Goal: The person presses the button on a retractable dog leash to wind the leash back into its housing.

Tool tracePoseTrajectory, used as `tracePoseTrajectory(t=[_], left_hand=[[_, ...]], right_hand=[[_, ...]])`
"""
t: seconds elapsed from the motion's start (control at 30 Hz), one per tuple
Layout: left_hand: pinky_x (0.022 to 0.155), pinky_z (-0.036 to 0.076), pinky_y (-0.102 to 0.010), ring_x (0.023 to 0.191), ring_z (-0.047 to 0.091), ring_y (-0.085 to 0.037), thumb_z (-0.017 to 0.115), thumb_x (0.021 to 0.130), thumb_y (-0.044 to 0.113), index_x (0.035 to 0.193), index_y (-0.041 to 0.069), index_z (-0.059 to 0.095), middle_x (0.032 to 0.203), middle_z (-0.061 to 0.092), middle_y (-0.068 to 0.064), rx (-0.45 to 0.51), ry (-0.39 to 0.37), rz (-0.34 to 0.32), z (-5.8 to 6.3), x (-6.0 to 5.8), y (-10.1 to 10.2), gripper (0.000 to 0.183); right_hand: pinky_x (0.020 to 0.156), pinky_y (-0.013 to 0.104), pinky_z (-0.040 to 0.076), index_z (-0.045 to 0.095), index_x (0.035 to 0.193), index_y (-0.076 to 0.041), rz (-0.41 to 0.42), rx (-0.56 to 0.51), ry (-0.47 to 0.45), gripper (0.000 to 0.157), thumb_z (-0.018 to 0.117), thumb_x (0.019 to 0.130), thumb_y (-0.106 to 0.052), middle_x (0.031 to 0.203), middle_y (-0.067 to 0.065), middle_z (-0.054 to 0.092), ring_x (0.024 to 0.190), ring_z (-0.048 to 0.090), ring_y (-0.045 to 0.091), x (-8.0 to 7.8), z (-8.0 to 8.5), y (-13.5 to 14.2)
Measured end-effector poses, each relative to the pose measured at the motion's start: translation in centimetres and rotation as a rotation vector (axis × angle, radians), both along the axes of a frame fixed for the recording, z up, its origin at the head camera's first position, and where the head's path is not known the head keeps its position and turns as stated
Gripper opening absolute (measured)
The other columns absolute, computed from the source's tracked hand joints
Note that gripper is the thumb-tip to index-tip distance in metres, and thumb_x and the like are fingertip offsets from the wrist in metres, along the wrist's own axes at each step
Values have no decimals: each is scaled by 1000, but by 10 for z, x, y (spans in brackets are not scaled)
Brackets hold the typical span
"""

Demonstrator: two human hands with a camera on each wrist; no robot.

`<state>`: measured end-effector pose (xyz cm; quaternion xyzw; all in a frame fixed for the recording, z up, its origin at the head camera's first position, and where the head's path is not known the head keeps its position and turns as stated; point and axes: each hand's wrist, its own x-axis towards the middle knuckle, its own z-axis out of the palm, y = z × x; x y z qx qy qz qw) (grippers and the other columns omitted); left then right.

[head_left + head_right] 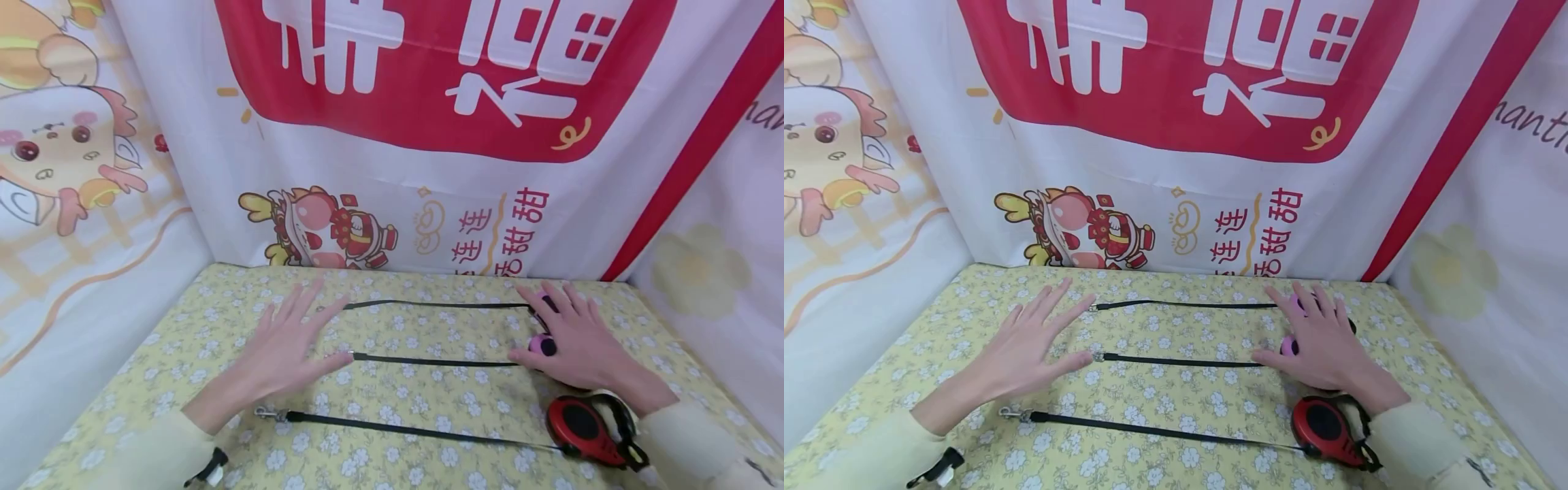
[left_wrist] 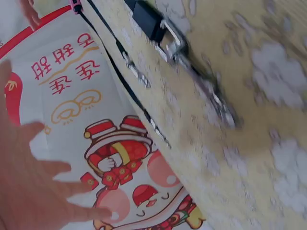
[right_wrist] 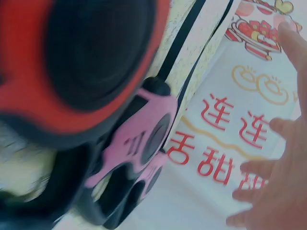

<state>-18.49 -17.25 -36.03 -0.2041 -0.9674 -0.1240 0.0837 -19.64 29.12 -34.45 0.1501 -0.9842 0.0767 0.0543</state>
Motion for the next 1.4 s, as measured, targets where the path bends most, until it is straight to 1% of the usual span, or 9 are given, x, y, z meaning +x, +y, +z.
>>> tracePoseTrajectory(t=[0.17, 0.27, 0.43, 0.5, 0.63, 0.8, 1.2, 1.3, 1.4], left_hand=[[118, 25, -82, 163, 18, -48, 60, 96, 73, 167, 45, 22, 181, 8, -7, 44, -51, -133, -4, 12, -16, 85], [114, 34, -79, 160, 28, -46, 66, 99, 60, 167, 44, 24, 178, 22, -6, 176, -170, -225, -10, 17, -26, 81], [114, 42, -72, 156, 40, -40, 71, 102, 41, 162, 43, 35, 171, 39, 1, 415, -405, -303, -17, 22, -41, 70], [113, 48, -63, 152, 45, -39, 72, 102, 37, 160, 40, 42, 167, 45, 1, 447, -448, -316, -18, 24, -45, 65], [108, 54, -39, 143, 54, -36, 76, 99, 36, 152, 28, 56, 157, 57, 2, 474, -519, -332, -22, 25, -51, 57], [103, 54, -28, 129, 61, -26, 84, 90, 35, 142, 24, 65, 143, 66, 5, 487, -592, -321, -28, 22, -53, 57], [96, 54, -23, 114, 65, -11, 88, 85, 24, 123, 26, 76, 119, 73, 8, 440, -638, -311, -39, 16, -50, 40], [94, 54, -23, 110, 63, -9, 88, 84, 23, 117, 29, 78, 114, 71, 11, 405, -623, -305, -38, 16, -50, 35], [88, 51, -24, 106, 60, -9, 88, 85, 23, 109, 32, 79, 110, 70, 13, 366, -600, -313, -37, 16, -49, 28]], right_hand=[[109, 87, 25, 19, 171, -29, 52, -174, -65, 106, 79, 89, -60, 173, 23, 26, 155, 22, 58, 22, -2, 30], [101, 84, 36, 23, 169, -33, 53, -259, -115, 100, 82, 90, -53, 170, 19, 33, 152, 32, 52, 38, -4, 49], [104, 54, 55, 39, 161, -25, 49, -323, -224, 84, 82, 91, -46, 161, 12, 49, 143, 50, 29, 56, -17, 78], [99, 36, 59, 47, 154, -21, 43, -336, -275, 76, 83, 91, -43, 154, 10, 56, 135, 56, 14, 61, -24, 88], [90, 22, 58, 59, 134, -15, 61, -377, -383, 53, 84, 92, -34, 136, 8, 64, 118, 55, -12, 69, -35, 105], [84, 18, 55, 61, 115, -17, 124, -376, -415, 32, 82, 94, -29, 117, -2, 65, 107, 56, -9, 74, -48, 115], [74, 19, 51, 62, 103, -20, 64, -226, -472, 36, 85, 89, -43, 122, 4, 67, 98, 53, -11, 70, -51, 113], [73, 22, 51, 66, 99, -22, 83, -180, -487, 31, 84, 88, -45, 129, 10, 68, 104, 61, 1, 69, -53, 112], [79, 29, 57, 71, 100, -27, 63, -141, -526, 26, 84, 87, -45, 135, 15, 66, 115, 65, 26, 67, -54, 111]])
